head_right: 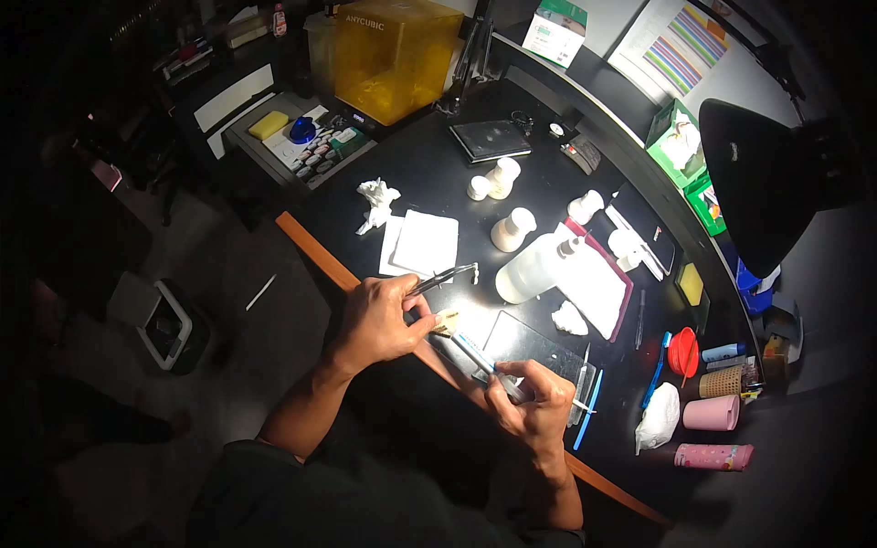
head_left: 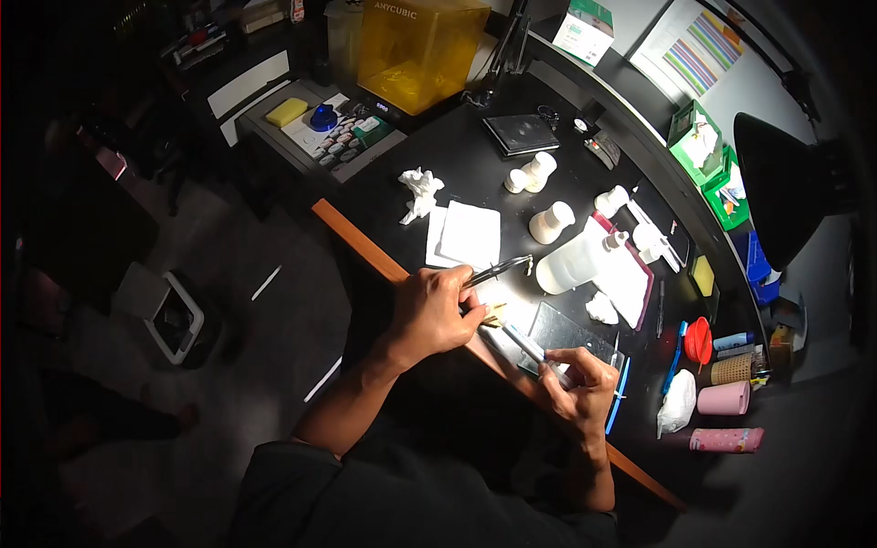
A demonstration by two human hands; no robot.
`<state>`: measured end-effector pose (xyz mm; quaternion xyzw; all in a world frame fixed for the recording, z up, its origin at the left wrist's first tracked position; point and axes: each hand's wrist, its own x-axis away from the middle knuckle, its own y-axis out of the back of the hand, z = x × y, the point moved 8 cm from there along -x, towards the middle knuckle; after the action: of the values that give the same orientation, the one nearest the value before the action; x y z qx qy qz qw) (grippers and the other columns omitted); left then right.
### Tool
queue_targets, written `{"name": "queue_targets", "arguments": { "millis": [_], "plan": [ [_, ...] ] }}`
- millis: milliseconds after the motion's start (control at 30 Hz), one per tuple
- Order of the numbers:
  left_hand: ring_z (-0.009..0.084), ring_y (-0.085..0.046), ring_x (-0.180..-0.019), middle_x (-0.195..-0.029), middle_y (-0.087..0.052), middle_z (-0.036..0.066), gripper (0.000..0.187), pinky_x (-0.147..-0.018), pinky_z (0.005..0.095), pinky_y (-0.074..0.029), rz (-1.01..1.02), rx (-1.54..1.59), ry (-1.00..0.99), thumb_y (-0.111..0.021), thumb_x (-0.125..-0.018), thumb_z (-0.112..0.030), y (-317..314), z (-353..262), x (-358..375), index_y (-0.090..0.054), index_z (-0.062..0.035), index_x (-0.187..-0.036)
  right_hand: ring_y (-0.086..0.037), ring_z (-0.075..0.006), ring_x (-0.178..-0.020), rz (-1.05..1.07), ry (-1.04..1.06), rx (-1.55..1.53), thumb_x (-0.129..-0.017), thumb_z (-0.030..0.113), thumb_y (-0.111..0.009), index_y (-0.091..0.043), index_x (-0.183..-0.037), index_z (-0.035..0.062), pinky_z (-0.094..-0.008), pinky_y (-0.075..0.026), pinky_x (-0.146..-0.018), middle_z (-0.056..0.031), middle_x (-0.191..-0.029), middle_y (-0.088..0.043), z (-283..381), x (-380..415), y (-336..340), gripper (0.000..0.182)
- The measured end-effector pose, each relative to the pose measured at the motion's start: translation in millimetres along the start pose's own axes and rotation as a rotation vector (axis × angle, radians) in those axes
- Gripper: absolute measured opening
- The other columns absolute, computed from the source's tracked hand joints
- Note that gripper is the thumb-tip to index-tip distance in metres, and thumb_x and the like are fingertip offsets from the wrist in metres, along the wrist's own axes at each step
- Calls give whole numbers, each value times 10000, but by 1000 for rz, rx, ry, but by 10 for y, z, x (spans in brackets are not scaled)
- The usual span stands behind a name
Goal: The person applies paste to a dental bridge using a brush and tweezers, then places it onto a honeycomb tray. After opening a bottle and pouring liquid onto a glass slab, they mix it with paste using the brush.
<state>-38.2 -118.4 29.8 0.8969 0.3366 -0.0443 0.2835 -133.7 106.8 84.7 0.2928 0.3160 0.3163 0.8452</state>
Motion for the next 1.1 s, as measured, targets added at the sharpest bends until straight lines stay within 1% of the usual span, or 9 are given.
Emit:
{"name": "queue_targets", "arguments": {
  "millis": [233, 333, 367, 467, 633, 733, 833, 933, 1100],
  "plan": [
    [324, -695, -593, -682, -697, 89, 369, -558, 404, -496, 0, 0, 0, -861, -768, -187, 4, -3, 0, -522, -42, -745, -476, -26, -495, 8, -7, 2, -805, 20, -813, -791, -938, -15, -240, -324, -476, -4, -647, -643, 2, 0, 6, 139],
    [317, -723, -632, -688, -693, 80, 316, -587, 412, -538, 23, -14, 20, -861, -779, -181, 16, -17, 1, -577, -43, -781, -559, -72, -472, 9, -31, 26, -789, 81, -817, -787, -895, 7, -255, -412, -478, -48, -652, -685, 0, -7, 8, 133],
    [314, -736, -652, -692, -691, 76, 290, -601, 417, -559, 36, -16, 31, -861, -785, -178, 16, -19, -1, -604, -43, -799, -560, -71, -473, 9, -37, 25, -789, 80, -818, -788, -896, 7, -255, -412, -477, -49, -655, -688, 4, -9, 11, 133],
    [325, -702, -604, -684, -698, 82, 377, -564, 403, -502, 6, 9, 10, -865, -776, -205, 6, -2, 0, -524, -48, -747, -560, -69, -474, 7, -50, 20, -790, 80, -820, -792, -898, 8, -254, -411, -474, -50, -665, -697, 4, -1, 14, 133],
    [319, -698, -594, -681, -699, 75, 374, -558, 400, -498, 0, -5, -1, -866, -778, -207, 10, -7, 2, -527, -51, -750, -551, -66, -470, 7, -60, 11, -796, 80, -824, -799, -906, 11, -250, -403, -468, -48, -675, -706, -4, 6, 16, 133],
    [315, -696, -590, -681, -700, 72, 374, -557, 397, -496, 1, 7, -1, -868, -777, -207, 10, -15, 1, -529, -51, -751, -487, -23, -509, 13, -31, -1, -826, 8, -821, -792, -948, -21, -234, -332, -483, 0, -655, -647, 37, 7, 19, 129],
    [313, -694, -589, -684, -703, 72, 375, -560, 396, -496, 4, -3, 4, -868, -778, -206, 18, -20, -1, -529, -50, -750, -489, -20, -510, 22, -34, -17, -828, 9, -822, -793, -950, -19, -232, -333, -484, 0, -657, -652, 32, 7, 8, 128],
    [317, -722, -631, -689, -700, 78, 323, -590, 411, -539, 29, -14, 13, -871, -781, -193, 5, -17, -7, -583, -45, -788, -560, -64, -472, 14, -60, 12, -802, 79, -823, -804, -908, 11, -247, -404, -471, -48, -667, -704, 42, -10, 17, 128],
    [324, -735, -650, -689, -695, 93, 283, -603, 426, -557, 31, -18, 3, -857, -787, -175, 9, -16, -3, -608, -41, -802, -578, -64, -481, 14, -90, 11, -807, 87, -824, -803, -908, 4, -245, -416, -477, -52, -659, -703, -24, 9, 14, 132]
  ]
}}
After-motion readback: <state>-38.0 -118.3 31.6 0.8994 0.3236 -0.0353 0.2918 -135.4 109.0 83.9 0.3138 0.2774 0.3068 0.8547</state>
